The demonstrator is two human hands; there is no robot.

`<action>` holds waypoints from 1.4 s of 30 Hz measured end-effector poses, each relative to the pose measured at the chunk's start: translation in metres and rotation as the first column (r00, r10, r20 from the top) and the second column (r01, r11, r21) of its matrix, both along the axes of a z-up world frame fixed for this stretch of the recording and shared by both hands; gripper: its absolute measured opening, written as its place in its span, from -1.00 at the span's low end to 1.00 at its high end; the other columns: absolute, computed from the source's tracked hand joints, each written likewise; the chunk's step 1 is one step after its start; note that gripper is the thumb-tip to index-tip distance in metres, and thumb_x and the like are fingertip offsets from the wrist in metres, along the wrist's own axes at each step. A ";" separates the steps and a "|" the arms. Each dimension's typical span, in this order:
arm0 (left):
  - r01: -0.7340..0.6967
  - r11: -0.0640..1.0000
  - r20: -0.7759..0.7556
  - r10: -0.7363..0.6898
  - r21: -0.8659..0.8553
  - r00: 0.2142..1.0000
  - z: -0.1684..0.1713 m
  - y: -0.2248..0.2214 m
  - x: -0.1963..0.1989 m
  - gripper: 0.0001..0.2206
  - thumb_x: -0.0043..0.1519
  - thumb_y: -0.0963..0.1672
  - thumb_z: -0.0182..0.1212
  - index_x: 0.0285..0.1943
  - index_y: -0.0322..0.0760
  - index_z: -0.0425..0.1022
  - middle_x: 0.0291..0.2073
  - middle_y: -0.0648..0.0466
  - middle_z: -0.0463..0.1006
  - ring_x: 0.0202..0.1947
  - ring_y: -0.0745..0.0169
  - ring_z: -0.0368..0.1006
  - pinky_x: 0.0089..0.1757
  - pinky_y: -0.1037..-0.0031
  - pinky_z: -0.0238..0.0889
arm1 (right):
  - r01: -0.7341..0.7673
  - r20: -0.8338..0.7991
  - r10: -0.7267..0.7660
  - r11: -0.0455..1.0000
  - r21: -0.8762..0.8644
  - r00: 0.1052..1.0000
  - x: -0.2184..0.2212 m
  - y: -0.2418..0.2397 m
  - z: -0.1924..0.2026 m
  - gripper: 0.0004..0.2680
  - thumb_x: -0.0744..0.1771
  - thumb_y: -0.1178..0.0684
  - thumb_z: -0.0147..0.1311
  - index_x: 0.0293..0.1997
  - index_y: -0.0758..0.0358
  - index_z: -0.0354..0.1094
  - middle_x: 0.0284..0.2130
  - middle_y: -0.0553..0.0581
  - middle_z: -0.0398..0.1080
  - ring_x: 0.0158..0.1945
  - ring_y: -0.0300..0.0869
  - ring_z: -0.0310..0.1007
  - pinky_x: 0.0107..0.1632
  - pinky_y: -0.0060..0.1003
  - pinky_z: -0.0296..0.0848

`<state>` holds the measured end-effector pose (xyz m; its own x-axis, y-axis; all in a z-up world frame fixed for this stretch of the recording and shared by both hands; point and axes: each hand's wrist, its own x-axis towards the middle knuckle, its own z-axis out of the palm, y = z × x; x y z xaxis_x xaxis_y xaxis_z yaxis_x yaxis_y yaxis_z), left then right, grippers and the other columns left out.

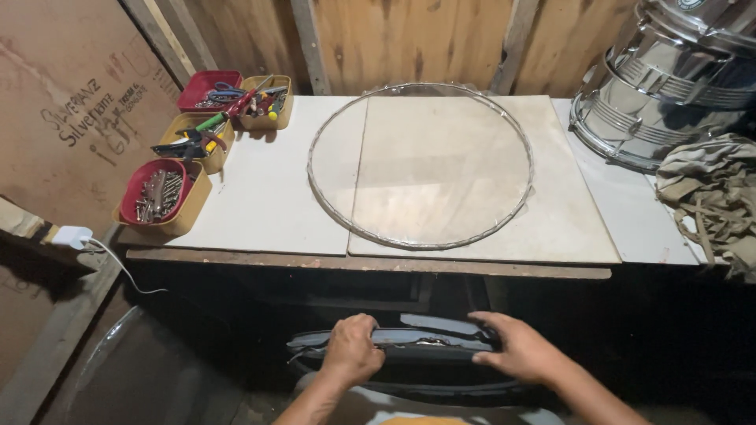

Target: Cutting a plastic drumhead to size using scissors around a metal hoop on a workbench

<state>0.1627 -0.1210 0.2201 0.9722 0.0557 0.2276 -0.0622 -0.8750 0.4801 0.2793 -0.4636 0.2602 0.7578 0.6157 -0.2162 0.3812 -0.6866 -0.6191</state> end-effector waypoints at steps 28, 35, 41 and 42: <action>0.285 0.889 -0.261 -0.198 0.359 0.945 -0.077 -0.040 0.015 -0.68 0.08 -0.23 0.12 0.04 -0.24 0.41 -0.10 -0.19 0.29 -0.12 -0.30 0.22 -0.14 -0.02 0.16 | -0.118 0.197 0.173 0.957 -0.264 0.965 -0.050 0.073 -0.139 -0.68 0.30 0.11 -0.01 0.20 -0.06 0.20 0.13 0.16 0.24 0.06 0.17 0.37 0.02 0.10 0.43; 0.178 0.858 0.098 -0.255 0.482 0.962 -0.122 -0.027 0.013 -0.86 0.09 -0.16 0.15 -0.19 -0.21 0.48 -0.38 -0.05 0.36 -0.33 -0.14 0.30 -0.30 0.10 0.25 | -0.118 0.101 0.164 0.925 -0.361 0.981 -0.049 0.082 -0.126 -0.65 0.30 0.11 0.03 0.22 -0.05 0.15 0.18 0.20 0.20 0.10 0.16 0.38 0.02 0.10 0.43; 0.242 0.866 0.069 -0.301 0.438 0.951 -0.146 -0.002 -0.007 -0.82 0.14 -0.17 0.09 -0.15 -0.30 0.54 -0.34 -0.14 0.45 -0.32 -0.20 0.38 -0.19 0.04 0.31 | -0.043 0.099 0.075 0.956 -0.291 0.992 -0.035 0.081 -0.124 -0.75 0.30 0.04 -0.01 0.10 -0.09 0.24 0.09 0.13 0.27 0.07 0.14 0.42 0.04 0.09 0.43; 0.208 0.873 0.049 -0.255 0.440 0.966 -0.147 0.005 -0.011 -0.86 0.13 -0.15 0.08 -0.22 -0.24 0.53 -0.32 -0.12 0.44 -0.28 -0.18 0.37 -0.22 0.08 0.28 | -0.041 0.111 0.074 0.962 -0.272 0.991 -0.030 0.079 -0.128 -0.75 0.30 0.07 0.00 0.09 -0.10 0.26 0.09 0.16 0.27 0.05 0.15 0.42 0.05 0.06 0.42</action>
